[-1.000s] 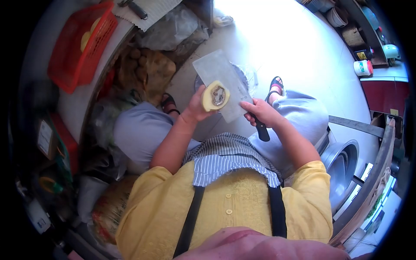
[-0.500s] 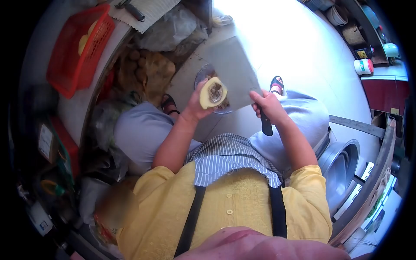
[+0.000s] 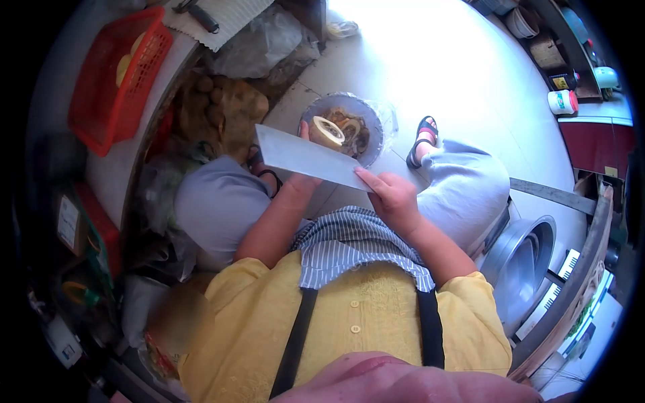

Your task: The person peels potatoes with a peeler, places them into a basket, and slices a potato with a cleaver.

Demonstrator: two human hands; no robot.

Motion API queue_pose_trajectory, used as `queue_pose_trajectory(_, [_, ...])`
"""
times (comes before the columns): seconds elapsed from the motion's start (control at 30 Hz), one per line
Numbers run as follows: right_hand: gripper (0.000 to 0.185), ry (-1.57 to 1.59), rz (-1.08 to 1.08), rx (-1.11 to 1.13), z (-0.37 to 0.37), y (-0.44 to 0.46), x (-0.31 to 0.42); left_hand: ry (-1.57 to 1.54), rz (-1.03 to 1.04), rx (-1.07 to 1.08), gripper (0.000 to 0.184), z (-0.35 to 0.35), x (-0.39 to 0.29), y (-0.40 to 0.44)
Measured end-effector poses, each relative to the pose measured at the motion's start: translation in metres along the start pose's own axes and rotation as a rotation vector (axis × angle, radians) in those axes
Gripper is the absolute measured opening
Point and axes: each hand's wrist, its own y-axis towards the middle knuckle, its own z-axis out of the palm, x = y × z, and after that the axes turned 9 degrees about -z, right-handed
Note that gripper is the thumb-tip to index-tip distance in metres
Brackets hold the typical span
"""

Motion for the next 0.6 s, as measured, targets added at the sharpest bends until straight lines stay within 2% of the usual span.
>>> queue_pose_trajectory(0.13, [0.046,-0.004,-0.009,0.004,0.008,0.003,0.001,0.022,0.009,-0.015,0.068,-0.03,0.009,0.027])
queue_pose_trajectory(0.2, [0.046,-0.025,0.0,0.005,0.01,0.005,0.001,0.013,0.144,0.204,0.063,-0.034,0.012,0.032])
queue_pose_trajectory(0.33, [0.045,-0.038,0.013,0.043,0.01,0.001,-0.004,-0.02,0.18,0.167,0.057,-0.028,0.013,0.02])
queue_pose_trajectory(0.4, [0.046,-0.065,0.025,0.048,0.015,-0.011,-0.012,0.005,0.347,0.002,0.054,-0.011,0.011,0.003])
queue_pose_trajectory(0.5, [0.046,-0.095,0.042,0.051,0.016,-0.015,-0.014,0.009,0.364,0.129,0.051,-0.032,0.016,0.019])
queue_pose_trajectory(0.6, [0.046,-0.095,0.062,0.04,0.021,-0.017,-0.014,-0.039,0.297,0.032,0.048,-0.053,0.023,0.042])
